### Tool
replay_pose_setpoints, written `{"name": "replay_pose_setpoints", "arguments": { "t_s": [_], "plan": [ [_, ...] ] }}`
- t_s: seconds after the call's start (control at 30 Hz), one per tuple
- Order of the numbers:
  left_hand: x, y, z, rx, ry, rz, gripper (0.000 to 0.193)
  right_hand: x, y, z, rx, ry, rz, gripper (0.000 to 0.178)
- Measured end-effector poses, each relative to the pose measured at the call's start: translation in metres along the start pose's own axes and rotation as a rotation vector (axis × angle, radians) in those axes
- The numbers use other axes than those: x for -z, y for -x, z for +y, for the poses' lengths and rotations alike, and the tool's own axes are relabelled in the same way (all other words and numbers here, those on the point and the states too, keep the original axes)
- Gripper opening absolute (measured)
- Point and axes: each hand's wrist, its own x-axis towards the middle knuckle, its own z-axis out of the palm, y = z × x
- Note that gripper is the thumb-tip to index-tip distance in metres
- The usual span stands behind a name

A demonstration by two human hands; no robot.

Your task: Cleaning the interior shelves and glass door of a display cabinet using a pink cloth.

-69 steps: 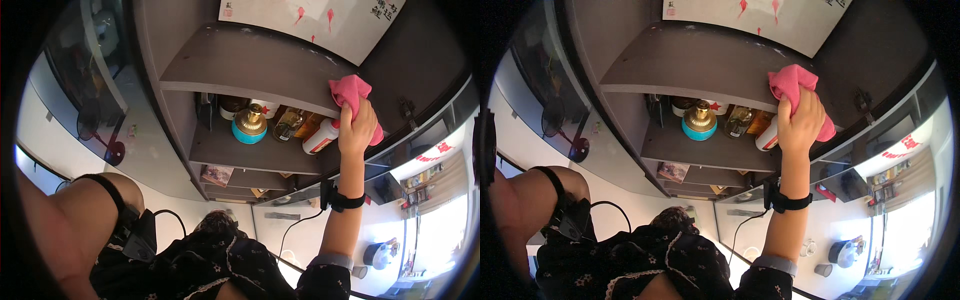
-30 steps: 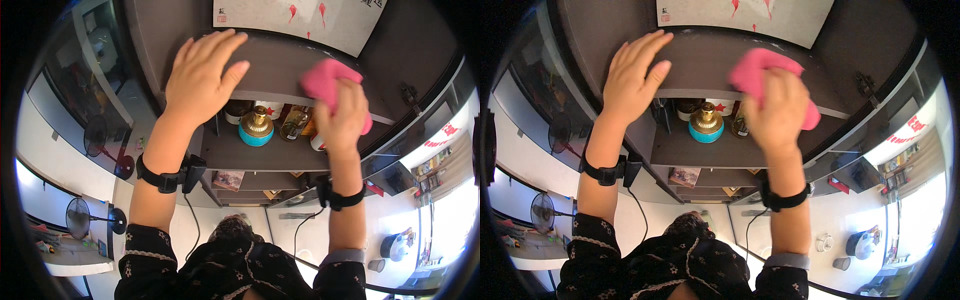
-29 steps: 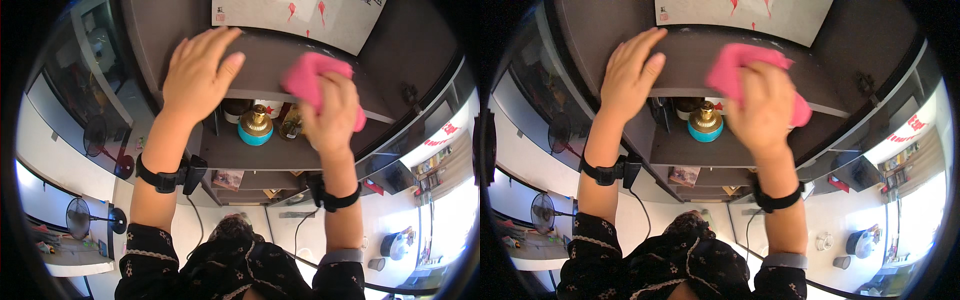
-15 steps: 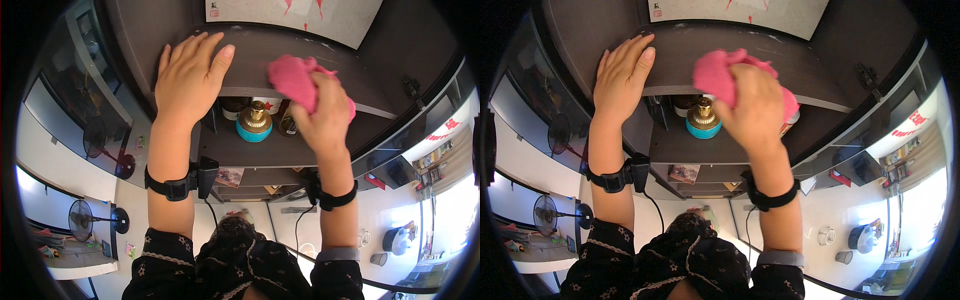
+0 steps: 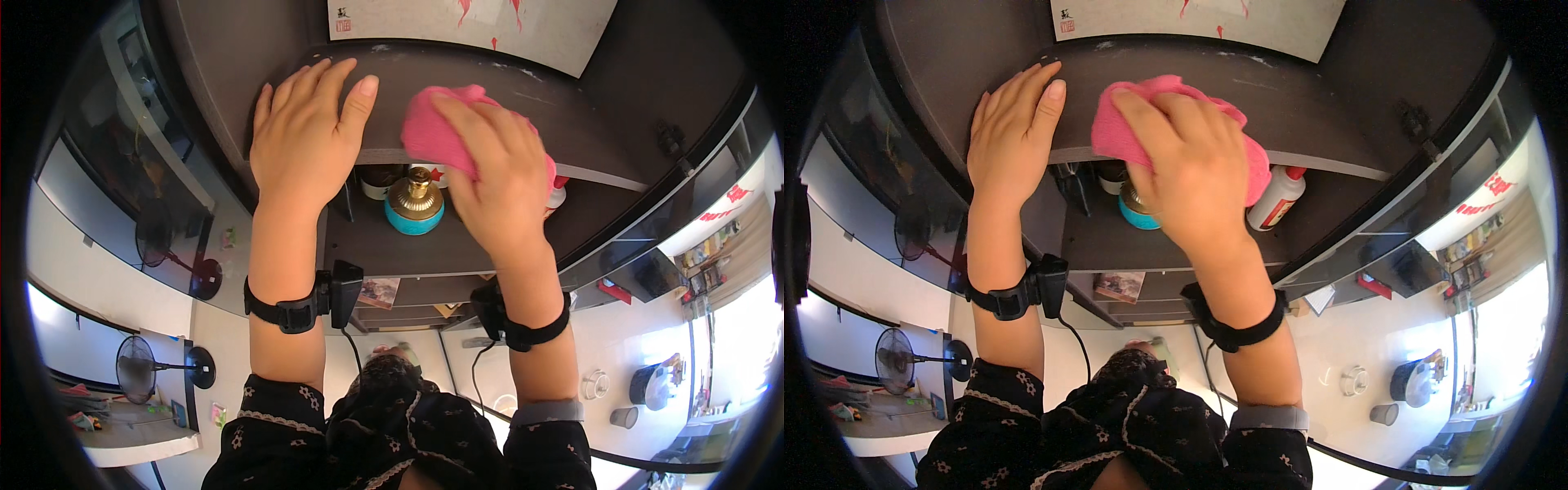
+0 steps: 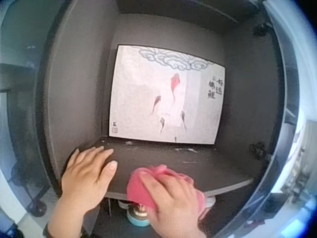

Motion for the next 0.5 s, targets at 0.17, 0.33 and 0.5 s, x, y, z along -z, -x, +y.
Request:
{"name": "replay_pose_setpoints", "arguments": {
  "t_s": [0.17,0.33,0.5],
  "plan": [
    [-0.004,0.001,-0.002,-0.036,-0.004,-0.001,0.059,-0.002,0.001,0.011,-0.04,-0.023,-0.061,0.047],
    [-0.004,-0.001,-0.003,-0.006,0.001,-0.019,0.058,0.015,0.011,0.036,-0.066,0.007,-0.11,0.046],
    [-0.006,0.0,-0.005,-0.011,0.021,-0.047,0.062,0.044,0.03,0.068,-0.113,0.079,-0.101,0.042]
  ]
}}
